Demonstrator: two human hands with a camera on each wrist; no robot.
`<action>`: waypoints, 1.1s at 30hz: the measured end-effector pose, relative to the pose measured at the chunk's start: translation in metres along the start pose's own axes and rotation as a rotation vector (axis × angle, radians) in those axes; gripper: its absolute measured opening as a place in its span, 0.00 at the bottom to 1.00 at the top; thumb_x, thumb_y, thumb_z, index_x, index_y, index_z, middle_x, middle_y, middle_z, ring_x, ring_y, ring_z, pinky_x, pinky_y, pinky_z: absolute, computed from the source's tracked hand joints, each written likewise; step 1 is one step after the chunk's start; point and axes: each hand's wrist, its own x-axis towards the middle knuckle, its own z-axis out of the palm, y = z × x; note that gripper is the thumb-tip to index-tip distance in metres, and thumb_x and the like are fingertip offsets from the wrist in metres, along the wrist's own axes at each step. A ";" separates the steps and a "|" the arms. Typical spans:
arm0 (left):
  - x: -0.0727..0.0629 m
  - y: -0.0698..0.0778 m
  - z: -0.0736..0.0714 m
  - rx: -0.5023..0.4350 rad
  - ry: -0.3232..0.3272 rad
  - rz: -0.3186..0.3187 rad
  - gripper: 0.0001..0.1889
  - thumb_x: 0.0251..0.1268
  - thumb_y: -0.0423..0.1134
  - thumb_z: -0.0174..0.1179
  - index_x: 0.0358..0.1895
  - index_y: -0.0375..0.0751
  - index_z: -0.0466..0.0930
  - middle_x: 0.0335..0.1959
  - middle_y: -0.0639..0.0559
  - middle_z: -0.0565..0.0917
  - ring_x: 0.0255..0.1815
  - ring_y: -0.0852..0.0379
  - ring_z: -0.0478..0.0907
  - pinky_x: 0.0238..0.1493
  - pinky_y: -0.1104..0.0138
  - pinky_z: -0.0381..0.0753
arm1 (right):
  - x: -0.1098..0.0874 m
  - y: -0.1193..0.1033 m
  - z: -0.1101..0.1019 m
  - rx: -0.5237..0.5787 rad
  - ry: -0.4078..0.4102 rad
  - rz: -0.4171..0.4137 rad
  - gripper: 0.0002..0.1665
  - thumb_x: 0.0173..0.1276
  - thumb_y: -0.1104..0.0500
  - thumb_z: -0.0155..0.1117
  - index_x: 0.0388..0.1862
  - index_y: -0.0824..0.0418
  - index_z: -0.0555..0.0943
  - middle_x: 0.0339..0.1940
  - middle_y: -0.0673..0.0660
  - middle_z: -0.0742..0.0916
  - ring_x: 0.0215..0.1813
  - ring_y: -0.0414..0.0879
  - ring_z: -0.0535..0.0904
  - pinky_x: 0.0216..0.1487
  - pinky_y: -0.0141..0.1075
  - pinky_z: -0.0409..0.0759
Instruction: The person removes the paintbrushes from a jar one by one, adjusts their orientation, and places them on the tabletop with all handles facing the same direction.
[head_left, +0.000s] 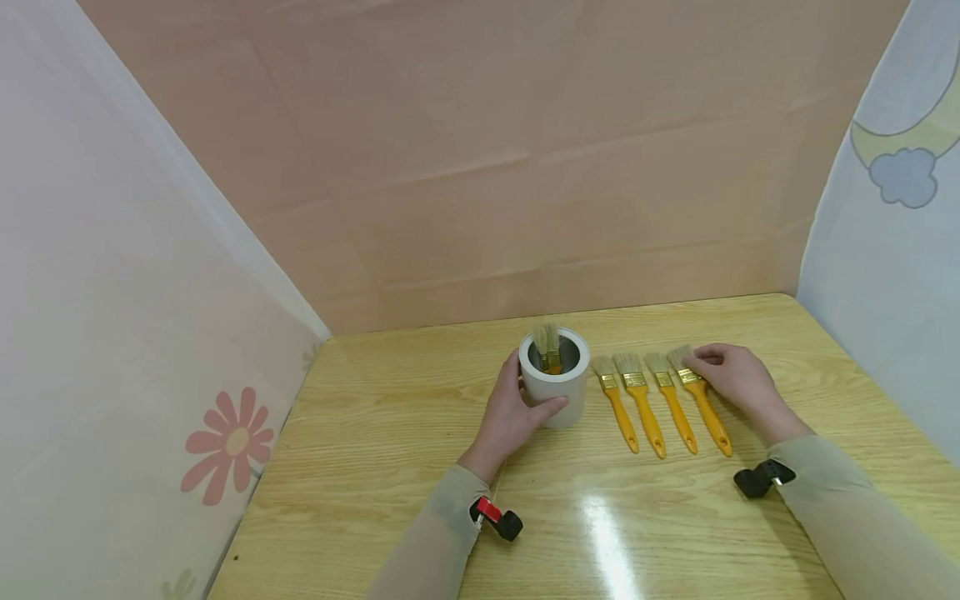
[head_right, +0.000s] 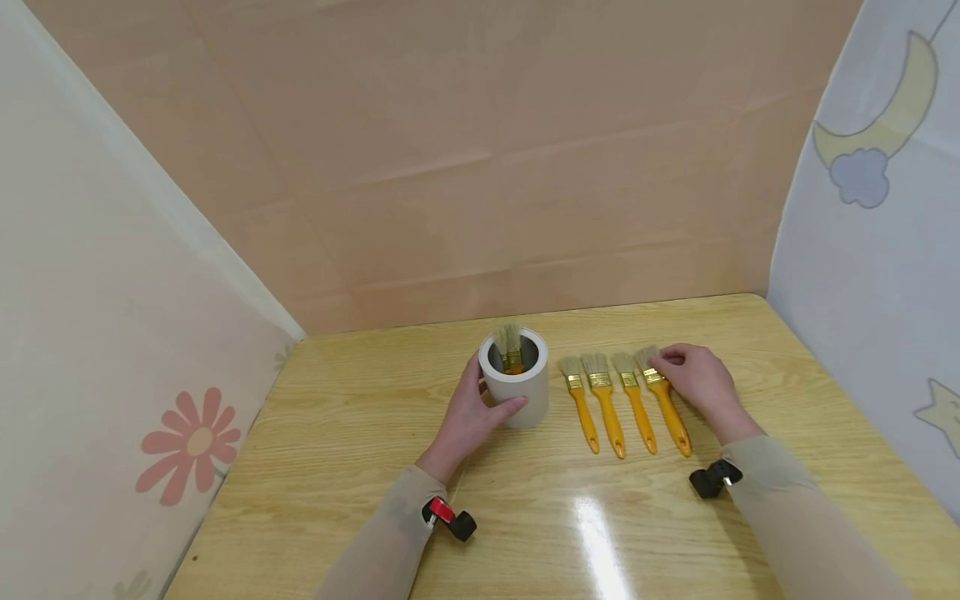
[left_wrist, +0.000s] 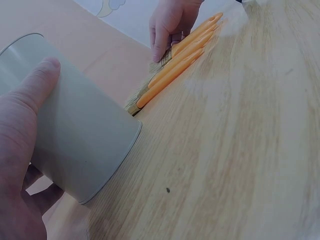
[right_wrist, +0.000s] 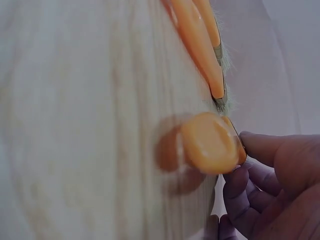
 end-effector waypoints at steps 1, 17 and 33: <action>0.000 0.000 0.000 0.002 0.000 0.000 0.55 0.65 0.54 0.83 0.89 0.62 0.56 0.77 0.64 0.71 0.76 0.61 0.71 0.76 0.54 0.75 | 0.000 0.000 0.000 -0.004 0.002 0.000 0.37 0.87 0.44 0.61 0.68 0.79 0.78 0.60 0.79 0.85 0.60 0.74 0.81 0.62 0.69 0.78; 0.003 -0.001 0.003 0.007 0.001 0.022 0.55 0.65 0.56 0.82 0.89 0.61 0.55 0.78 0.62 0.70 0.77 0.59 0.71 0.76 0.51 0.76 | 0.005 0.003 0.001 -0.058 0.009 -0.033 0.32 0.87 0.48 0.63 0.66 0.79 0.80 0.55 0.76 0.87 0.55 0.72 0.83 0.57 0.67 0.79; 0.002 -0.002 0.002 0.008 0.003 0.024 0.54 0.65 0.57 0.82 0.88 0.63 0.56 0.78 0.63 0.71 0.77 0.59 0.71 0.76 0.50 0.76 | -0.001 -0.005 -0.004 -0.025 0.023 -0.008 0.39 0.88 0.45 0.60 0.75 0.79 0.72 0.60 0.79 0.83 0.55 0.72 0.81 0.55 0.66 0.80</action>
